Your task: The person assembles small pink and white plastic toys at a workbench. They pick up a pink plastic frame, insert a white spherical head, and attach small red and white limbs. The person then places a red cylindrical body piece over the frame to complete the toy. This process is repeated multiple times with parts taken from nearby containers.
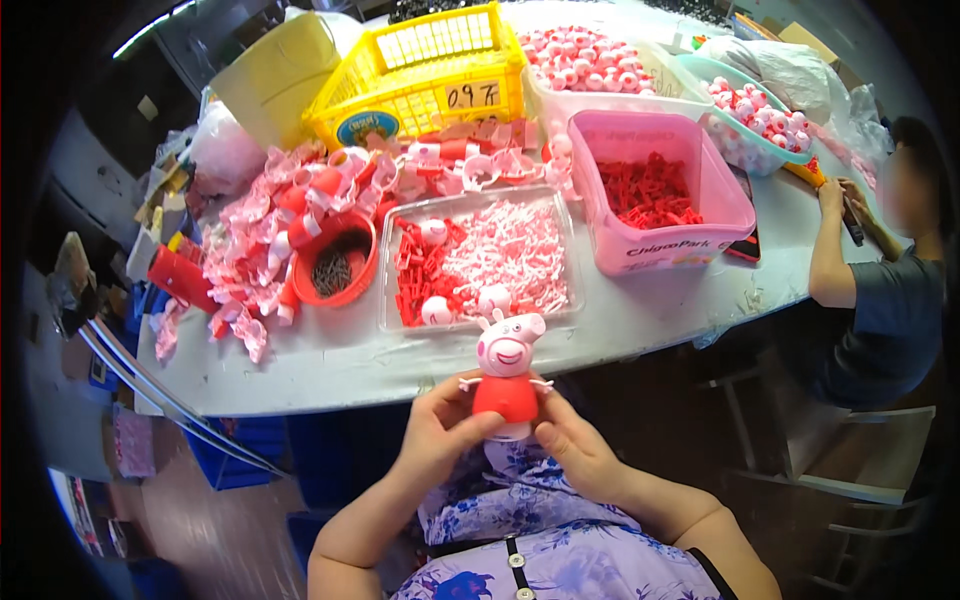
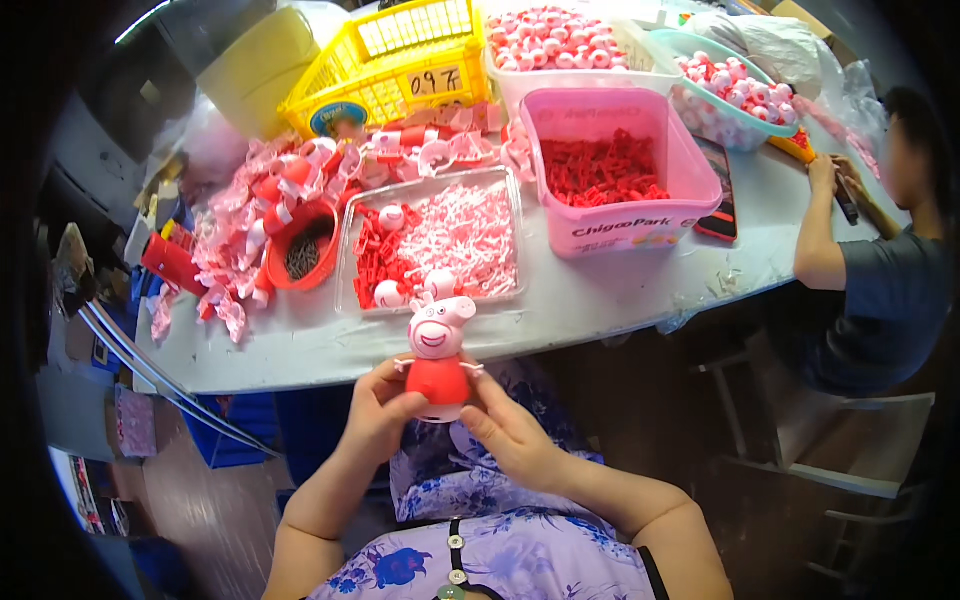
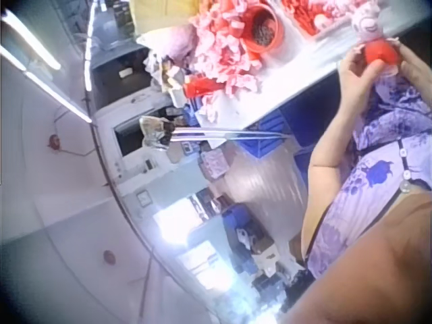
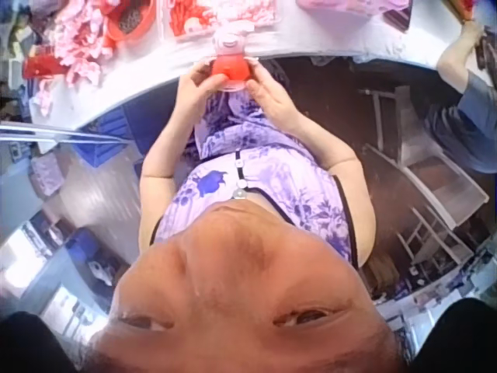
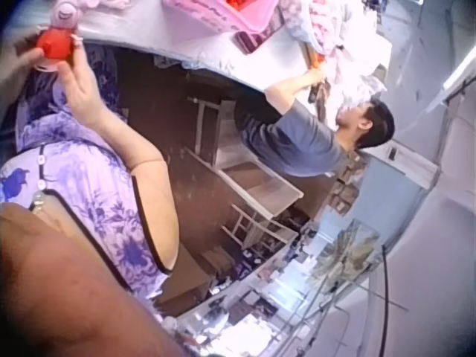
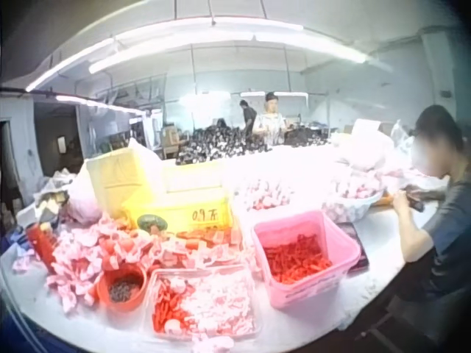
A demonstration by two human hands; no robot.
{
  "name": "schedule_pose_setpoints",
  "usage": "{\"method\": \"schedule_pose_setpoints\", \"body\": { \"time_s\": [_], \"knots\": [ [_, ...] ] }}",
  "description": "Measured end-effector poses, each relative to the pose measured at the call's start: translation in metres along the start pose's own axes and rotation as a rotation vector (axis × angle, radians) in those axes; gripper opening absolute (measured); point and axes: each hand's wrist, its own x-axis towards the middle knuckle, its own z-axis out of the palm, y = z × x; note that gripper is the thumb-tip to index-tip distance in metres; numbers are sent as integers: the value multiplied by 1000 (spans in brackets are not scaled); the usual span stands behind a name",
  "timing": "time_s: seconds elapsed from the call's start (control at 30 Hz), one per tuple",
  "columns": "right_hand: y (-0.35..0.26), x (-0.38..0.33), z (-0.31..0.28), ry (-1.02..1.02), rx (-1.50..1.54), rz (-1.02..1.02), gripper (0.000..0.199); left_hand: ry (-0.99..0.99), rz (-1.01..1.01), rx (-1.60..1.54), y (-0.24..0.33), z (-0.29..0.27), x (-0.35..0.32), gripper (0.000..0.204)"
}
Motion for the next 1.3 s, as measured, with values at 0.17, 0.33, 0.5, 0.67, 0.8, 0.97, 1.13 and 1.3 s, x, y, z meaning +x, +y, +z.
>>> {"method": "schedule_pose_setpoints", "body": {
  "time_s": [0.17, 0.33, 0.5, 0.67, 0.8, 0.97, 1.13, 1.3],
  "knots": [
    [10, -5, -5, 77, -210, -187, 51, -31, 63, -168, 48, -19, 41, 42],
    [62, -28, -24, 237, -349, -76, 36, 22, 389, -190, 135, -7, 156, 37],
    [82, -28, -27, 263, -737, -272, 27, 276, 509, -77, 197, -51, 266, 49],
    [83, -25, -32, 352, -754, -337, 26, 414, 532, -91, 218, -98, 314, 47],
    [86, -28, -37, 387, -765, -318, 27, 465, 518, -57, 187, -105, 308, 43],
    [84, -28, -40, 411, -792, -327, 27, 367, 441, 334, 130, -68, 246, 25],
    [85, -25, -36, 383, -807, -329, 27, 233, 636, 1073, 98, -46, 208, 19],
    [87, -25, -32, 357, -829, -337, 26, 112, 772, 1560, 108, -38, 215, 37]
  ]
}}
